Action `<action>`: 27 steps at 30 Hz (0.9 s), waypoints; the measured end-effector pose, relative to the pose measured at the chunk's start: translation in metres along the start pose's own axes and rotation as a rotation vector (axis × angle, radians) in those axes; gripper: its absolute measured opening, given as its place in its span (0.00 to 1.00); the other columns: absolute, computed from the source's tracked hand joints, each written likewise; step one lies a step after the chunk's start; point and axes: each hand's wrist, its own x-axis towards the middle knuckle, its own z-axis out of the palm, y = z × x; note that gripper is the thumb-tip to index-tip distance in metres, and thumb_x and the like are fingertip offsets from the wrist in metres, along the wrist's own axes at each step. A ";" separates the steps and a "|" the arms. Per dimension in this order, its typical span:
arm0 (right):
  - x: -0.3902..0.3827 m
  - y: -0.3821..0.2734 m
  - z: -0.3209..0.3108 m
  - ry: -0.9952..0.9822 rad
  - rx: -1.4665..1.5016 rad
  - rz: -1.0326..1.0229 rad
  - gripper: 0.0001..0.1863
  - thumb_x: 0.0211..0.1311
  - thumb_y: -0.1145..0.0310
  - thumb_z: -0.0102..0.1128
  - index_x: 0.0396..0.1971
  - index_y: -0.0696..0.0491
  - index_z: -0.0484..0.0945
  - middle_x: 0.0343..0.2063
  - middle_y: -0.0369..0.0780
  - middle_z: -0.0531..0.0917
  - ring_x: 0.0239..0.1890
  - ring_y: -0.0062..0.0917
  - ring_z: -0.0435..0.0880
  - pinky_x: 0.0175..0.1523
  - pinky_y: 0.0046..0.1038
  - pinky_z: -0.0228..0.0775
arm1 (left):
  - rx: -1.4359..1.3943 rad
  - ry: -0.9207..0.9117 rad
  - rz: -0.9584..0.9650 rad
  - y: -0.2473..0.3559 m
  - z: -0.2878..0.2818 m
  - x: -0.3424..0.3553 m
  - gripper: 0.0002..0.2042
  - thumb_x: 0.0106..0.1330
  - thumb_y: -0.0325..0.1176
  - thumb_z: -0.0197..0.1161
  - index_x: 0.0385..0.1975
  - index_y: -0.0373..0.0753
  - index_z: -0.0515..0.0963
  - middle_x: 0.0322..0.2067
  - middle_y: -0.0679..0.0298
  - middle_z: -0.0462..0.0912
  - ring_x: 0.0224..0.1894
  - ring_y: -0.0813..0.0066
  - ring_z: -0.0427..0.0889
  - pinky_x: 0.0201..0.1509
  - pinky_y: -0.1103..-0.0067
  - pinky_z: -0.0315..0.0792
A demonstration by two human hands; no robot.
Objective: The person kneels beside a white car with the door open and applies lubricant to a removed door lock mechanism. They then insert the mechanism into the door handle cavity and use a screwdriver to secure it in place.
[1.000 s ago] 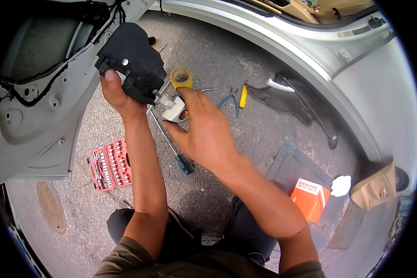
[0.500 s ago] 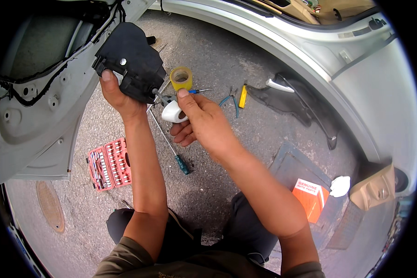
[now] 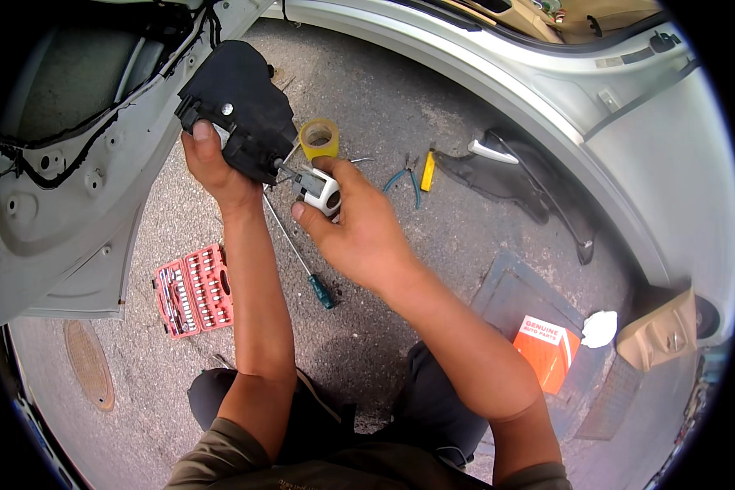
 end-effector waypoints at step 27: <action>0.008 -0.009 -0.015 -0.137 0.693 0.521 0.26 0.71 0.53 0.55 0.53 0.62 0.73 0.31 0.46 0.85 0.27 0.30 0.86 0.33 0.28 0.81 | -0.055 0.020 0.002 0.002 0.004 0.000 0.31 0.63 0.50 0.65 0.56 0.31 0.70 0.49 0.56 0.78 0.48 0.67 0.80 0.52 0.72 0.77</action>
